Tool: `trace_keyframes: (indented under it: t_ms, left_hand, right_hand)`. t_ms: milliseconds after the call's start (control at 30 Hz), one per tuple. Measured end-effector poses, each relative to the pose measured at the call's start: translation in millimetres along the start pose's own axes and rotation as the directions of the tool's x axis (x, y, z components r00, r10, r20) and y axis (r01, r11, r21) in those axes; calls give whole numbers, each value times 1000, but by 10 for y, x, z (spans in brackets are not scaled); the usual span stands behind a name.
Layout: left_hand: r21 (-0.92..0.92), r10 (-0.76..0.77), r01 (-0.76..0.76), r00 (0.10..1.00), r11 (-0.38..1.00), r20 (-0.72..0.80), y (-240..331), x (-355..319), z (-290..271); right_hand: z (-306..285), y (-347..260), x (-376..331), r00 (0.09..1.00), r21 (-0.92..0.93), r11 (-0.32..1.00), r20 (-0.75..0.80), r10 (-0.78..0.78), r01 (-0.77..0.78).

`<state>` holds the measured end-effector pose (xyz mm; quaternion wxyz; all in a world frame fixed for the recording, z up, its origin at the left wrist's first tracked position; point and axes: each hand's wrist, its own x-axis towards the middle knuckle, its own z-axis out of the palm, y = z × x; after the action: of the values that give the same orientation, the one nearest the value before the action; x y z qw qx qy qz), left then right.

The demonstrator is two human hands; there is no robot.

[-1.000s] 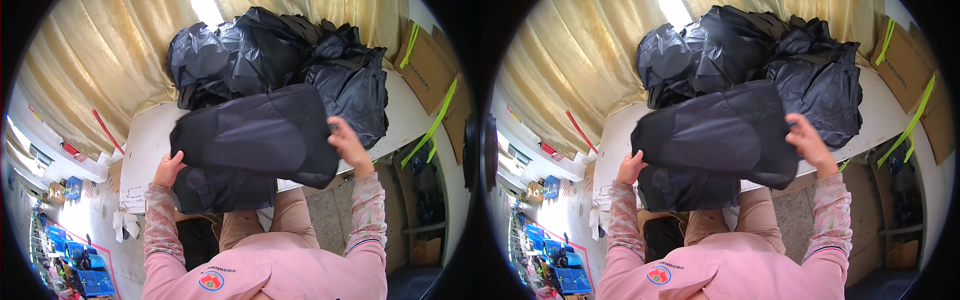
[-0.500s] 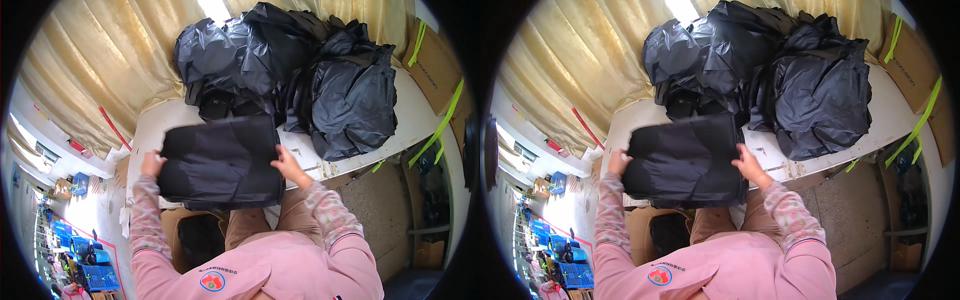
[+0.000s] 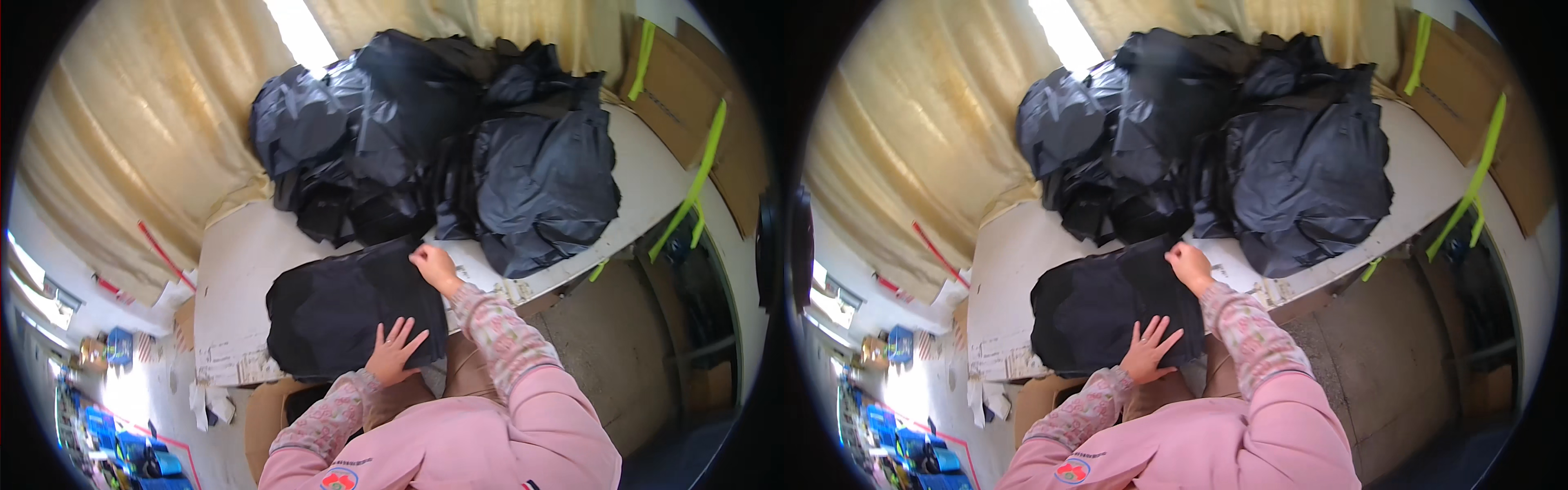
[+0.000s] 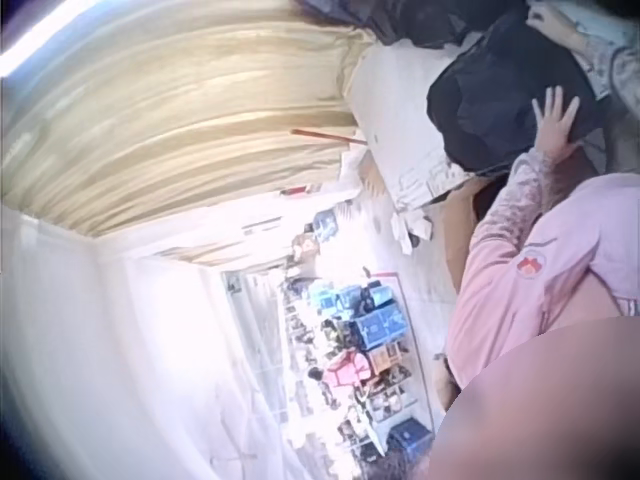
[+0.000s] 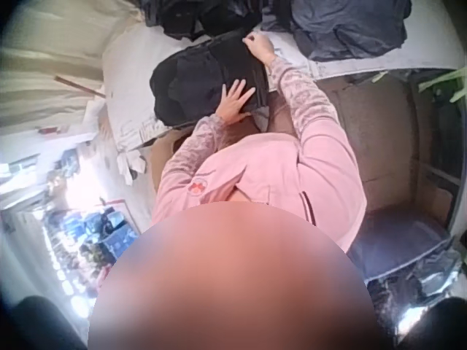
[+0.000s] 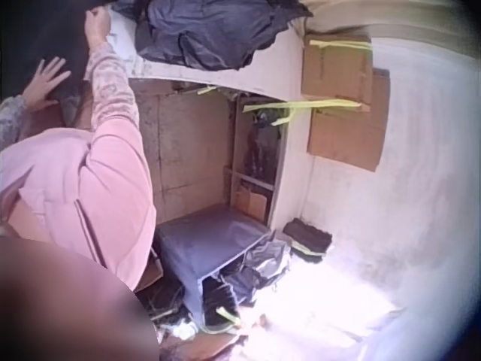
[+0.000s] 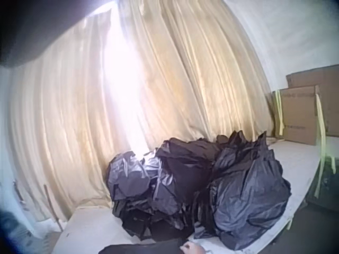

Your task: Picking up, inspecting, and folding individual pieces of black fabric from a large pile on a workbench.

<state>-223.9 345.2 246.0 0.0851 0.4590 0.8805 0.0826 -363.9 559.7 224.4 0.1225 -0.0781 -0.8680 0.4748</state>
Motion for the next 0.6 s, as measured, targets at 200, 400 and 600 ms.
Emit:
trace_keyframes:
  t_ms: [200,400,600]
  left_hand:
    - [7,-57,58,998,998,-28,-57,-67,62]
    - [-38,-52,51,998,998,-25,-51,-48,72]
    - [-167,-28,26,999,986,-14,-175,-16,30]
  right_hand:
    - [-881,-23,415,627,-114,954,-731,-269,276]
    - [-1551,629,338,904,-447,887,-416,-96,-112]
    - [-1619,920,95,932,-189,962,-269,-242,195]
